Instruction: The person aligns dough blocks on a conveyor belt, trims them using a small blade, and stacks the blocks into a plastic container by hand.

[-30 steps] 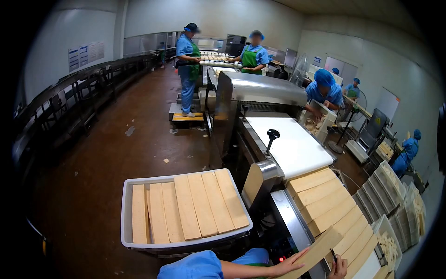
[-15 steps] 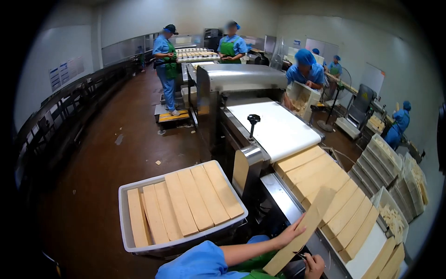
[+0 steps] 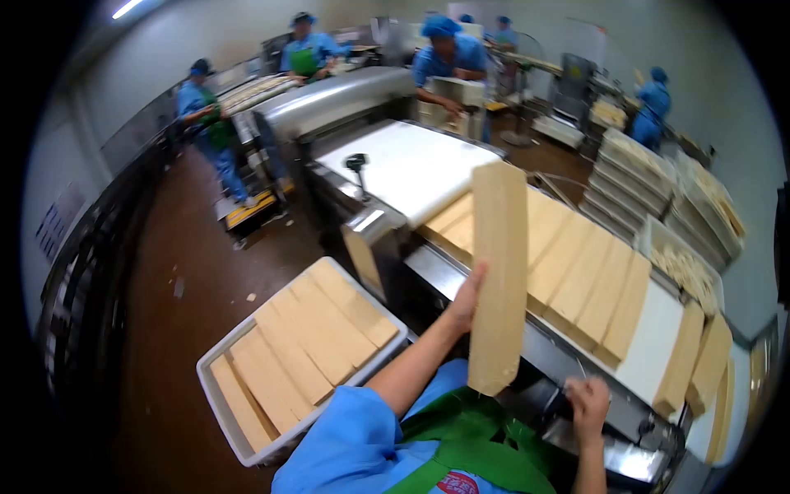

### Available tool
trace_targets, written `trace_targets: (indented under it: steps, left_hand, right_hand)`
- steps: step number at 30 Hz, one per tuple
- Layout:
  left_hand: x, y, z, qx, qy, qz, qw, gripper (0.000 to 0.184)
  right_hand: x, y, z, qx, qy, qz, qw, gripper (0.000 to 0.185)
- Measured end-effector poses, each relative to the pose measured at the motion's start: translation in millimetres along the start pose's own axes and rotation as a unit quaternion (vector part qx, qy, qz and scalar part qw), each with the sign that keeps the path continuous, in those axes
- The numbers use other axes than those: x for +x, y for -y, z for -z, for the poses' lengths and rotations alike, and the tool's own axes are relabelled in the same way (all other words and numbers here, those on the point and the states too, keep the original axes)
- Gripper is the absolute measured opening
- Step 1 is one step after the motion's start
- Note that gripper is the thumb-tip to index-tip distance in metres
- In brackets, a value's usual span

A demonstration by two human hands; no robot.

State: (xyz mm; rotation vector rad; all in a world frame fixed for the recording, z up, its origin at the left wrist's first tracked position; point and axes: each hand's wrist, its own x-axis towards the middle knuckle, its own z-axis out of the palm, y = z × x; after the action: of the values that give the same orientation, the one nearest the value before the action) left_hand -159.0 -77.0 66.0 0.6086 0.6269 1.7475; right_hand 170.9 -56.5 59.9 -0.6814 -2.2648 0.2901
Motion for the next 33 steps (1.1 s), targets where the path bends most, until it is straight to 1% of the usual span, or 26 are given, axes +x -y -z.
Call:
trace_targets:
  steps: [1,2,3,4,5,6,7,9,11,12,13,15,17,19,21,22,23,25,26,27,28,30,31,32,33]
  left_hand:
    - [-10,-7,-23,-0.037,0.010,-0.014,0.999,0.062]
    - [-10,-1,-18,-0.059,0.041,0.009,0.997,0.065]
    - [-13,5,-19,-0.096,0.080,0.034,0.992,0.064]
    - [-15,11,-24,-0.124,0.089,0.050,0.987,0.065]
    - [-18,17,-32,-0.150,0.098,0.061,0.982,0.066]
    - [-24,23,-40,-0.151,0.100,0.084,0.980,0.066]
    - [-27,28,-50,-0.167,0.100,0.086,0.977,0.063]
    - [-29,34,-68,-0.180,0.108,0.095,0.973,0.060]
    - [-33,39,-81,-0.239,0.189,0.141,0.942,0.054]
    - [-37,43,-85,-0.216,0.127,0.158,0.955,0.066]
    - [-36,50,-81,-0.215,0.132,0.164,0.954,0.066]
    - [-33,62,-73,-0.284,0.196,0.197,0.918,0.065]
    - [-35,64,-74,-0.289,0.186,0.212,0.915,0.065]
    - [-36,65,-74,-0.296,0.174,0.222,0.913,0.064]
    - [-33,67,-66,-0.263,0.173,0.190,0.930,0.066]
    - [-31,67,-62,-0.267,0.164,0.190,0.931,0.066]
    - [-28,65,-58,-0.224,0.174,0.159,0.946,0.064]
    - [-16,62,-49,-0.183,0.174,0.130,0.959,0.062]
    - [-7,58,-43,-0.251,0.202,0.157,0.934,0.059]
    - [1,54,-39,-0.316,0.230,0.182,0.902,0.056]
    - [3,46,-43,-0.316,0.223,0.181,0.904,0.056]
    - [6,31,-53,-0.330,0.154,0.102,0.926,0.049]
    - [14,26,-47,-0.333,0.151,0.099,0.926,0.049]
    - [23,20,-35,-0.353,0.201,0.111,0.907,0.051]
    - [28,14,-22,-0.371,0.253,0.127,0.884,0.054]
  right_hand:
    - [9,-7,5,0.039,-0.015,-0.055,0.998,0.025]
    - [25,0,9,0.095,-0.057,-0.103,0.988,0.028]
    - [39,0,10,0.095,-0.103,-0.073,0.987,0.029]
    - [54,3,14,0.081,-0.109,-0.093,0.986,0.026]
    - [67,3,14,0.087,-0.128,-0.089,0.984,0.026]
    - [81,5,12,0.121,-0.143,-0.101,0.977,0.025]
    - [95,7,11,0.156,-0.161,-0.108,0.969,0.024]
    - [122,9,7,0.187,-0.205,-0.056,0.959,0.022]
    - [142,12,8,0.201,-0.229,-0.061,0.950,0.022]
    - [150,14,9,0.196,-0.235,-0.065,0.950,0.022]
    - [158,15,10,0.207,-0.241,-0.069,0.946,0.022]
    - [169,13,11,0.216,-0.249,-0.075,0.941,0.023]
    - [174,10,6,0.223,-0.235,-0.047,0.945,0.023]
    - [167,13,5,0.226,-0.220,-0.065,0.947,0.022]
    - [152,12,0,0.219,-0.175,-0.074,0.957,0.021]
    - [142,14,-1,0.197,-0.154,-0.079,0.965,0.022]
    - [131,18,-5,0.202,-0.147,-0.085,0.965,0.022]
    - [107,25,-10,0.199,-0.095,-0.013,0.975,0.022]
    - [96,27,-12,0.160,-0.071,0.033,0.984,0.022]
    - [82,31,-16,0.152,-0.043,0.045,0.986,0.022]
    - [66,33,-19,0.140,-0.024,0.046,0.989,0.023]
    - [39,33,-23,0.130,-0.003,0.049,0.990,0.024]
    - [28,31,-23,0.133,0.040,0.078,0.987,0.023]
    - [17,28,-22,0.135,0.082,0.106,0.982,0.022]
    - [7,26,-22,0.103,0.122,0.128,0.979,0.021]
